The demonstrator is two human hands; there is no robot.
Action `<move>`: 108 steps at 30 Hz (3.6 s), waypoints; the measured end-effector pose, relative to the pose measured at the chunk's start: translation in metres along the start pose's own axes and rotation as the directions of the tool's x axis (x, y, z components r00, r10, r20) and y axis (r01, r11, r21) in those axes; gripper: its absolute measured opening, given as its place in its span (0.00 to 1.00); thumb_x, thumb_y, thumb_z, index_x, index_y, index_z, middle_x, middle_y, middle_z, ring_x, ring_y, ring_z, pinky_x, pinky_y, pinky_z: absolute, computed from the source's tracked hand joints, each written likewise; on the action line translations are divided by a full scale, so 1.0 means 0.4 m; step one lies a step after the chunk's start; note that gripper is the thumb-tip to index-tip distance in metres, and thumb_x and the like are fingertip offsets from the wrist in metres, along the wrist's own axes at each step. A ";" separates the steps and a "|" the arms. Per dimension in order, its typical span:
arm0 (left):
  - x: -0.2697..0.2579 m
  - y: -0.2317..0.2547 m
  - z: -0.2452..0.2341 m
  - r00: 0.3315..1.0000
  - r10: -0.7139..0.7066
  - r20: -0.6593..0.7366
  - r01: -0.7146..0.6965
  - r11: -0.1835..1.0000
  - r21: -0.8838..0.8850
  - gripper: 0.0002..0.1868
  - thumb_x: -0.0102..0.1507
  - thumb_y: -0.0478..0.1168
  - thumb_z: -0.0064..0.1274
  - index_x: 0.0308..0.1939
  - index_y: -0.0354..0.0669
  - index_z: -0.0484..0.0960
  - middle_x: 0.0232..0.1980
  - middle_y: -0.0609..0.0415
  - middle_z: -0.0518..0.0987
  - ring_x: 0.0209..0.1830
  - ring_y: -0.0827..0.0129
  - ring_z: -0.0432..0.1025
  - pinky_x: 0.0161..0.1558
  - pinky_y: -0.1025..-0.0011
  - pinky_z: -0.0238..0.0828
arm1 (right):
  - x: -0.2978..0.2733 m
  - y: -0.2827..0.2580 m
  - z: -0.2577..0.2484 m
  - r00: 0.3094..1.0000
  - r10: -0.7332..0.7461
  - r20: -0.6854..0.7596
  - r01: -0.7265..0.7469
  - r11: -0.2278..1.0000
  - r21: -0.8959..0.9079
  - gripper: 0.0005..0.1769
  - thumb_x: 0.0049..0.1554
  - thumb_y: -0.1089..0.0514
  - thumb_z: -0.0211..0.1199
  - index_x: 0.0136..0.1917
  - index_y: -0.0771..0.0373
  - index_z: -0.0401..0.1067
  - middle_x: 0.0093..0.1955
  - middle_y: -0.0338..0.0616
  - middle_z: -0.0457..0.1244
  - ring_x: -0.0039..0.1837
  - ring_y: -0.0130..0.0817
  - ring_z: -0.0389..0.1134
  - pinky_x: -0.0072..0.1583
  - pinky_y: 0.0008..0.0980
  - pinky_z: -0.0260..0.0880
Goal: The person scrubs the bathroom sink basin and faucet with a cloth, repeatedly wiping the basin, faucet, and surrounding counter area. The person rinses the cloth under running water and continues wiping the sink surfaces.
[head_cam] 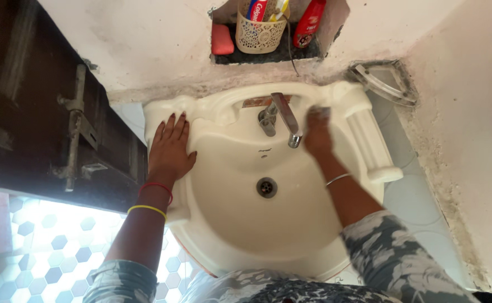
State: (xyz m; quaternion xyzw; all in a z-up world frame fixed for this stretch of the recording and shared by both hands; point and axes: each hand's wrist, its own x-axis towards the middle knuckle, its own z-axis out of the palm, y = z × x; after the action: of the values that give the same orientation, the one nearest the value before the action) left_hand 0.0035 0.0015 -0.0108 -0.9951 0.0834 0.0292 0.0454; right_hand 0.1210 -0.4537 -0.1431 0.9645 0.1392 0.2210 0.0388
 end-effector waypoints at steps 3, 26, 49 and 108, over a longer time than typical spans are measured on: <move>-0.002 -0.001 0.001 1.000 0.003 -0.008 -0.003 1.000 0.005 0.47 0.62 0.59 0.49 0.79 0.43 0.51 0.85 0.56 0.42 0.84 0.64 0.33 0.78 0.62 0.27 | -0.045 -0.169 -0.014 0.940 0.286 0.184 -0.332 0.659 0.675 0.35 0.58 0.59 0.50 0.78 0.62 0.51 0.75 0.53 0.54 0.74 0.51 0.57 0.72 0.47 0.57; 0.069 0.055 0.072 0.924 -0.048 -0.379 -0.123 0.901 -0.415 0.40 0.64 0.57 0.52 0.75 0.39 0.64 0.81 0.45 0.56 0.82 0.49 0.46 0.78 0.50 0.36 | 0.190 -0.127 -0.157 0.996 -0.074 0.038 0.015 0.610 0.792 0.32 0.55 0.75 0.47 0.70 0.57 0.69 0.79 0.44 0.57 0.81 0.42 0.56 0.78 0.34 0.57; 0.186 -0.022 0.008 0.891 0.366 -0.269 -0.369 0.928 0.041 0.40 0.65 0.67 0.36 0.78 0.57 0.56 0.82 0.56 0.50 0.83 0.58 0.39 0.78 0.58 0.31 | 0.320 -0.052 -0.384 0.672 -0.676 0.303 0.633 0.737 0.238 0.30 0.47 0.67 0.59 0.64 0.53 0.71 0.83 0.31 0.48 0.85 0.45 0.43 0.81 0.43 0.45; 0.197 -0.018 0.002 0.915 0.339 -0.219 -0.337 0.940 0.045 0.41 0.64 0.69 0.36 0.78 0.62 0.52 0.82 0.60 0.48 0.82 0.60 0.39 0.77 0.59 0.32 | 0.023 0.029 -0.235 0.997 0.033 0.063 -0.057 0.898 0.435 0.28 0.53 0.64 0.63 0.68 0.60 0.71 0.75 0.57 0.57 0.75 0.66 0.54 0.71 0.52 0.59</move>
State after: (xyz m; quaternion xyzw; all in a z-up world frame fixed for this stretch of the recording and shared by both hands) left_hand 0.0821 -0.0041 -0.0160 -0.9624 0.2587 -0.0760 0.0330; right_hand 0.0906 -0.4608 -0.0533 0.9572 0.1617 0.1587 -0.1798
